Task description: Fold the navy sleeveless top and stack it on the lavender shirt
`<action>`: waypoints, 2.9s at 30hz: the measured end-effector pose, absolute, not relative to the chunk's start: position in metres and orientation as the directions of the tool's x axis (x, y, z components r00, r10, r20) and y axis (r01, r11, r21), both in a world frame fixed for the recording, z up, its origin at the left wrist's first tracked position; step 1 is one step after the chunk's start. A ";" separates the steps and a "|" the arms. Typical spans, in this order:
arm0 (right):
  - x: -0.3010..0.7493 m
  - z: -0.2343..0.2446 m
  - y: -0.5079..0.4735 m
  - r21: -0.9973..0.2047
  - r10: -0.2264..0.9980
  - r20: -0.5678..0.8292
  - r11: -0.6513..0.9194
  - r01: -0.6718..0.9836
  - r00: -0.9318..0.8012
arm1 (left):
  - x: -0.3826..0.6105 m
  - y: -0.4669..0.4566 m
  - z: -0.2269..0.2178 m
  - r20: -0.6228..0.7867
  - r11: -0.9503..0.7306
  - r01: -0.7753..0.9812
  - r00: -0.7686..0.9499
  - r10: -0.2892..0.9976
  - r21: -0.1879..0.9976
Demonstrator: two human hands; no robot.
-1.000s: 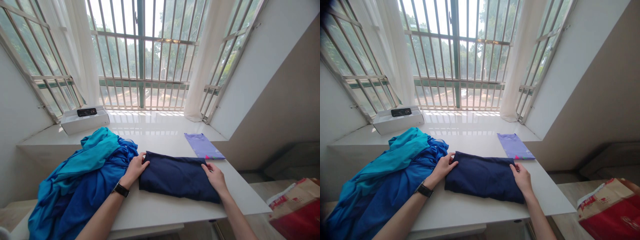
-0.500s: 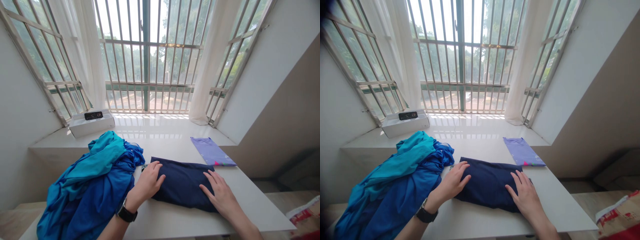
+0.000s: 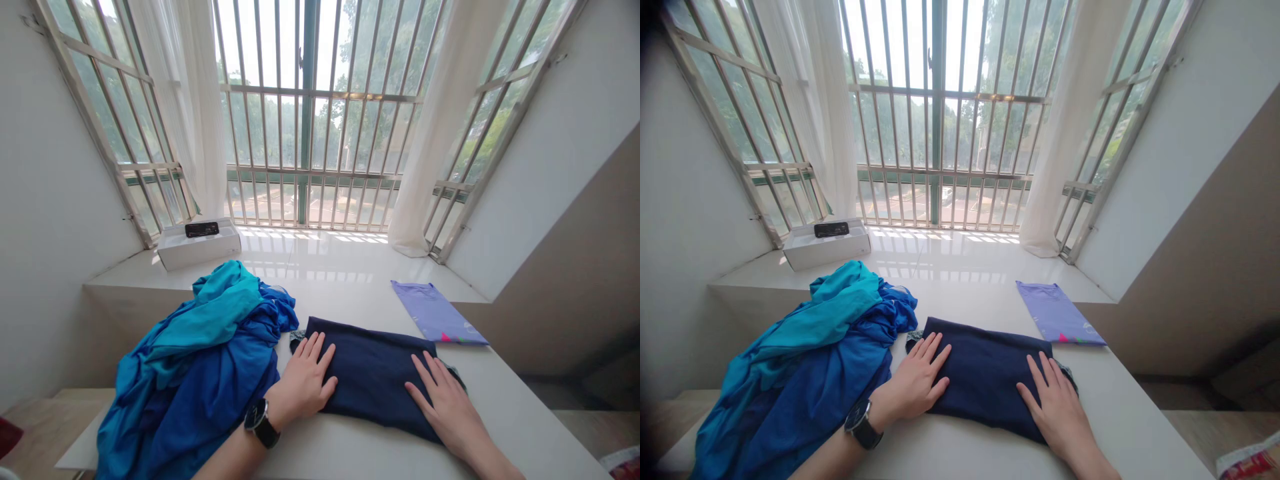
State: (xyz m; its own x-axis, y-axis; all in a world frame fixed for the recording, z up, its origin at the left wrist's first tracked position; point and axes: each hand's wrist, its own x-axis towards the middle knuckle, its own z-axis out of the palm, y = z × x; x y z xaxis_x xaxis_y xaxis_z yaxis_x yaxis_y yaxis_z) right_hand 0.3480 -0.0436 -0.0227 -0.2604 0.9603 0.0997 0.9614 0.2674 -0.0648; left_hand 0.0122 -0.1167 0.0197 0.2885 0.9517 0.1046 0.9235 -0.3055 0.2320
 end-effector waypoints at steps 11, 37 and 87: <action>0.326 -0.003 -0.063 0.058 0.991 -0.008 0.132 0.989 -0.132 | -0.005 -0.078 0.025 0.053 -0.425 0.886 0.423 0.905 0.185; 0.356 -0.007 -0.056 0.025 0.984 0.068 0.164 0.986 -0.165 | 0.020 -0.081 0.019 0.127 -0.464 0.822 0.448 0.885 0.330; 0.180 0.011 0.061 -0.899 0.896 0.328 0.393 0.191 -0.299 | -0.003 -0.061 0.050 -0.022 -0.101 0.457 0.257 0.966 0.883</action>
